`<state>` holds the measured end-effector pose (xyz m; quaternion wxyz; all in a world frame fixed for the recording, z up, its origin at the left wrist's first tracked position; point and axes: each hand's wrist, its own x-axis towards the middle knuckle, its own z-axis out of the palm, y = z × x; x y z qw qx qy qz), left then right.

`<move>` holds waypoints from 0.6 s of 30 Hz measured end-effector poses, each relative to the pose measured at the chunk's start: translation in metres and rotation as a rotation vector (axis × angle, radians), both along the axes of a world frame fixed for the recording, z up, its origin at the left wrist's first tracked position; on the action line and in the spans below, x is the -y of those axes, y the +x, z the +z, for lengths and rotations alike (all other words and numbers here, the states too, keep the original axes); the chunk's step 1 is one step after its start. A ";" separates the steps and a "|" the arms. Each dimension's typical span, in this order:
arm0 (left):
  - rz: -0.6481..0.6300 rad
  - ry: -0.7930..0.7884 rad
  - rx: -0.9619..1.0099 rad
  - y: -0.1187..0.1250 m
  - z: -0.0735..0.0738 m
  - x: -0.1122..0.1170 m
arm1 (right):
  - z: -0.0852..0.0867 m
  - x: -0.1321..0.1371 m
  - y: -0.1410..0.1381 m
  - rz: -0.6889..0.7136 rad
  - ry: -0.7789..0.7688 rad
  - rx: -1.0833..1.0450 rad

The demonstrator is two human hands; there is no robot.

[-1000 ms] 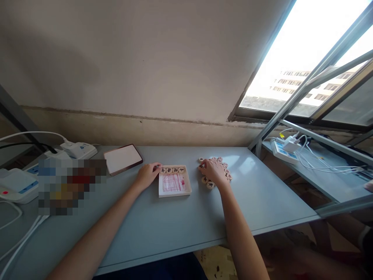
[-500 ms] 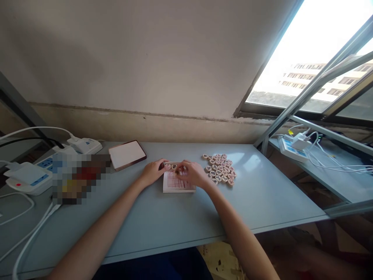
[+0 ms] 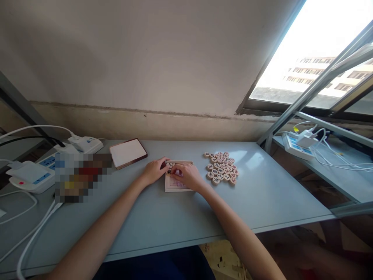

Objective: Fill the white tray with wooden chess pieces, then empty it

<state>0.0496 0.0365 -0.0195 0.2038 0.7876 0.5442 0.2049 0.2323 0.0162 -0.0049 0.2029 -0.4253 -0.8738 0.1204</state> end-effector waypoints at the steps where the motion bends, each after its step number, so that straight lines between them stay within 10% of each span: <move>1: 0.007 -0.005 0.000 0.000 -0.001 0.000 | 0.001 -0.001 0.002 0.002 0.006 0.002; 11: 0.039 -0.159 0.019 0.002 0.007 0.005 | 0.031 -0.014 0.086 -0.634 -0.028 0.276; 18: 0.052 -0.145 -0.003 0.003 0.006 0.004 | 0.026 -0.011 0.087 -0.683 -0.137 0.516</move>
